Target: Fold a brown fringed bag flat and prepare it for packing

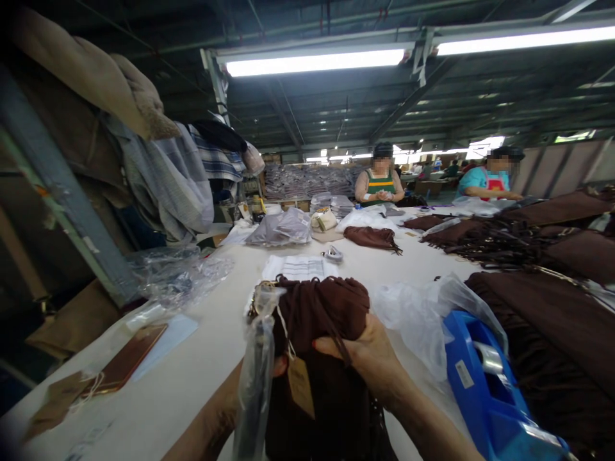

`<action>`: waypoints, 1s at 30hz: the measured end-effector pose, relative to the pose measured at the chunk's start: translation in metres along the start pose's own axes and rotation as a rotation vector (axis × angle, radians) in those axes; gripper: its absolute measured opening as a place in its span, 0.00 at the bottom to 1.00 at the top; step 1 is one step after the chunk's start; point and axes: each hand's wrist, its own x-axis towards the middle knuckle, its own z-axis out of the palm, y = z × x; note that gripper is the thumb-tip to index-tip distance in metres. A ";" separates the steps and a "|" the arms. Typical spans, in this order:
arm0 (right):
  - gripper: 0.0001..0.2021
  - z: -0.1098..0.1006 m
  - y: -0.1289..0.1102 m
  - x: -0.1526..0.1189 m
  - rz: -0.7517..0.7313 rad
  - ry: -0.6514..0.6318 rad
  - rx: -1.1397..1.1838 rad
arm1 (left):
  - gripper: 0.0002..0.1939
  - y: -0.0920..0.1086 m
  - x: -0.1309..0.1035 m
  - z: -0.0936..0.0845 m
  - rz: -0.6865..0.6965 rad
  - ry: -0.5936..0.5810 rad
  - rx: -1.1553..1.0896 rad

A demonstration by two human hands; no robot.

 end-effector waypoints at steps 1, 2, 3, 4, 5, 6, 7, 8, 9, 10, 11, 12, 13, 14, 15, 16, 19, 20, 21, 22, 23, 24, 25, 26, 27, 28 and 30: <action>0.20 0.001 0.001 0.001 0.022 -0.017 0.008 | 0.17 0.001 0.000 0.003 -0.009 0.004 -0.007; 0.19 0.002 0.001 0.002 0.035 -0.010 0.014 | 0.16 0.001 0.000 0.005 -0.032 0.011 -0.012; 0.18 0.002 0.003 0.003 0.041 0.017 0.019 | 0.15 0.001 0.000 0.008 -0.054 0.012 -0.014; 0.18 0.003 0.003 0.004 0.045 0.052 0.028 | 0.15 0.001 0.001 0.009 -0.066 0.000 -0.021; 0.18 0.004 0.004 0.004 0.055 0.082 0.045 | 0.14 0.000 0.001 0.010 -0.065 -0.024 -0.030; 0.19 0.005 0.004 0.004 0.069 0.104 0.068 | 0.14 0.000 0.000 0.010 -0.053 -0.047 -0.043; 0.19 0.006 0.004 0.004 0.090 0.120 0.091 | 0.14 -0.001 0.000 0.009 -0.039 -0.065 -0.060; 0.19 0.007 0.003 0.004 0.114 0.127 0.110 | 0.15 -0.002 -0.002 0.007 -0.025 -0.082 -0.079; 0.19 0.009 0.003 0.005 0.139 0.129 0.128 | 0.16 -0.004 -0.003 0.006 -0.017 -0.101 -0.095; 0.18 0.010 0.003 0.006 0.165 0.121 0.141 | 0.18 -0.006 -0.005 0.005 -0.018 -0.124 -0.106; 0.18 0.011 0.003 0.008 0.189 0.100 0.152 | 0.20 -0.009 -0.007 0.004 -0.028 -0.146 -0.105; 0.18 0.011 0.005 0.011 0.219 0.065 0.157 | 0.21 -0.013 -0.009 0.004 -0.048 -0.162 -0.102; 0.18 0.010 0.009 0.015 0.254 0.016 0.151 | 0.19 -0.018 -0.011 0.004 -0.084 -0.170 -0.108; 0.18 0.008 0.013 0.019 0.292 -0.035 0.128 | 0.17 -0.024 -0.012 0.005 -0.128 -0.163 -0.136; 0.19 0.004 0.019 0.025 0.325 -0.076 0.084 | 0.16 -0.031 -0.014 0.007 -0.174 -0.143 -0.190; 0.21 -0.002 0.025 0.030 0.347 -0.087 0.002 | 0.15 -0.038 -0.015 0.008 -0.230 -0.120 -0.272; 0.30 -0.024 0.039 0.041 0.275 0.085 -0.456 | 0.15 -0.066 -0.021 0.006 -0.423 -0.056 -0.597; 0.32 -0.032 0.041 0.042 0.204 0.158 -0.612 | 0.16 -0.077 -0.023 0.004 -0.469 -0.021 -0.684; 0.32 -0.038 0.041 0.040 0.127 0.196 -0.739 | 0.19 -0.088 -0.025 0.001 -0.503 0.022 -0.752; 0.31 -0.042 0.039 0.036 0.052 0.187 -0.829 | 0.22 -0.100 -0.025 -0.002 -0.524 0.071 -0.800; 0.28 -0.045 0.036 0.030 -0.020 0.130 -0.890 | 0.26 -0.111 -0.025 -0.003 -0.530 0.121 -0.833; 0.24 -0.047 0.032 0.021 -0.099 0.035 -0.943 | 0.29 -0.121 -0.023 -0.004 -0.525 0.168 -0.860; 0.21 -0.046 0.030 0.011 -0.196 -0.080 -1.007 | 0.33 -0.130 -0.021 -0.003 -0.518 0.211 -0.882; 0.18 -0.045 0.030 0.000 -0.336 -0.196 -1.071 | 0.36 -0.136 -0.018 -0.001 -0.509 0.241 -0.907; 0.16 -0.043 0.032 -0.011 -0.515 -0.291 -1.133 | 0.38 -0.140 -0.015 0.003 -0.499 0.258 -0.930; 0.15 -0.040 0.037 -0.022 -0.712 -0.356 -1.200 | 0.38 -0.141 -0.011 0.009 -0.490 0.262 -0.948; 0.19 -0.036 0.055 -0.040 -1.074 -0.347 -1.368 | 0.35 -0.135 -0.006 0.022 -0.479 0.226 -0.980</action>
